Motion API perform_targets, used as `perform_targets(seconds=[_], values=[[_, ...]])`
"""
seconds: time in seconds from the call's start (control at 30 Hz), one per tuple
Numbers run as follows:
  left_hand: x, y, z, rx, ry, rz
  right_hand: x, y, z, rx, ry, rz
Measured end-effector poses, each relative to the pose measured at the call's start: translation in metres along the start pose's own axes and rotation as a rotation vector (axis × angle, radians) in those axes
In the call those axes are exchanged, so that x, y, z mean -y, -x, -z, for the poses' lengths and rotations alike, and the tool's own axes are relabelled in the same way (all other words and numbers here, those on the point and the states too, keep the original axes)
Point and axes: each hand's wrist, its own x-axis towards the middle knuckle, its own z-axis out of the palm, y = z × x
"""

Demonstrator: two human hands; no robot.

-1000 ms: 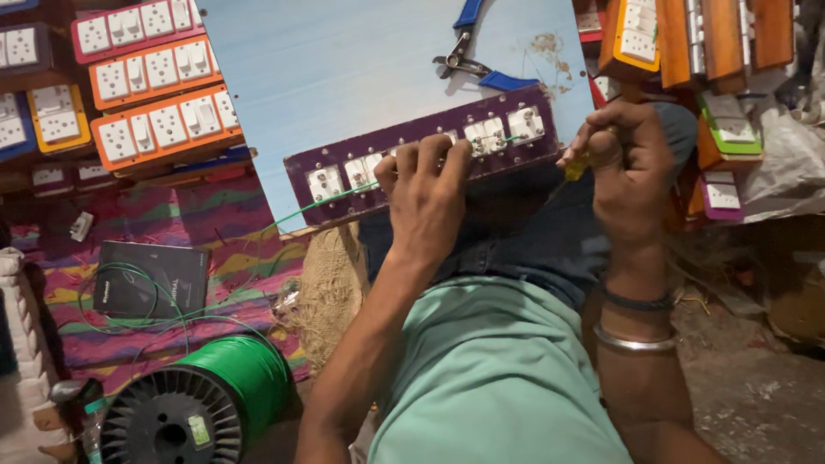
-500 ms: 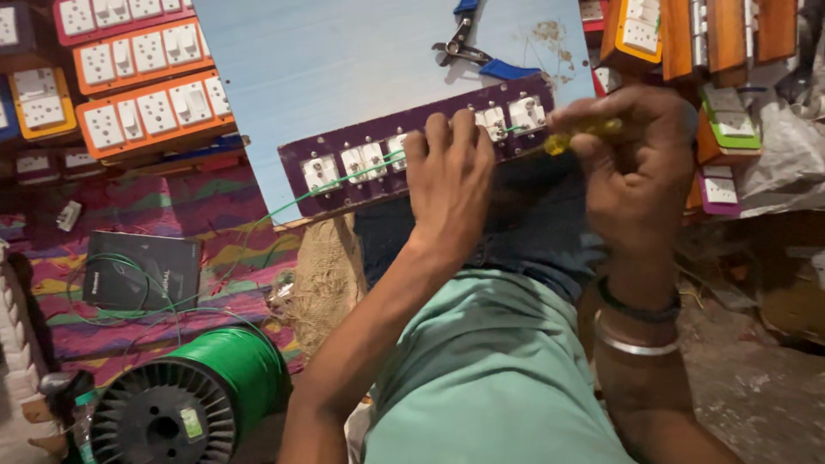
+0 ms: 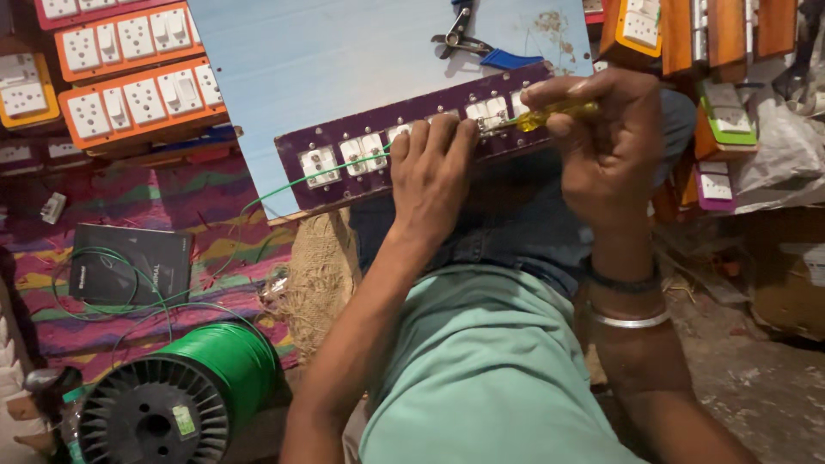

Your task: The person is wiring a multi-switch electrical board. They use a screwdriver to tighten screws on the terminals and pliers to cut and strip green wires, connecting them sequentially across the switches.

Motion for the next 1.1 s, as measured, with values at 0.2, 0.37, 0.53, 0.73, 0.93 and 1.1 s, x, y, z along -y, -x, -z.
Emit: perform_targets(seconds=[0.2, 0.37, 0.53, 0.73, 0.93, 1.1], values=[[-0.012, -0.004, 0.000, -0.108, 0.077, 0.102, 0.007, -0.003, 0.000, 0.107, 0.160, 0.034], [-0.017, -0.008, -0.009, -0.137, -0.001, 0.153, 0.016, -0.004, 0.003, 0.174, 0.267, 0.070], [-0.015, -0.008, -0.011, -0.090, -0.007, 0.176, 0.014, -0.019, 0.005, 0.252, 0.461, 0.209], [-0.018, -0.009, -0.007, -0.093, 0.034, 0.172, 0.015, -0.039, 0.018, 0.335, 0.743, 0.251], [-0.016, -0.009, -0.006, -0.077, 0.040, 0.178, 0.017, -0.047, 0.016, 0.404, 0.648, 0.131], [-0.016, -0.009, -0.005, -0.075, 0.021, 0.186, 0.029, -0.053, 0.016, 0.518, 0.615, 0.160]])
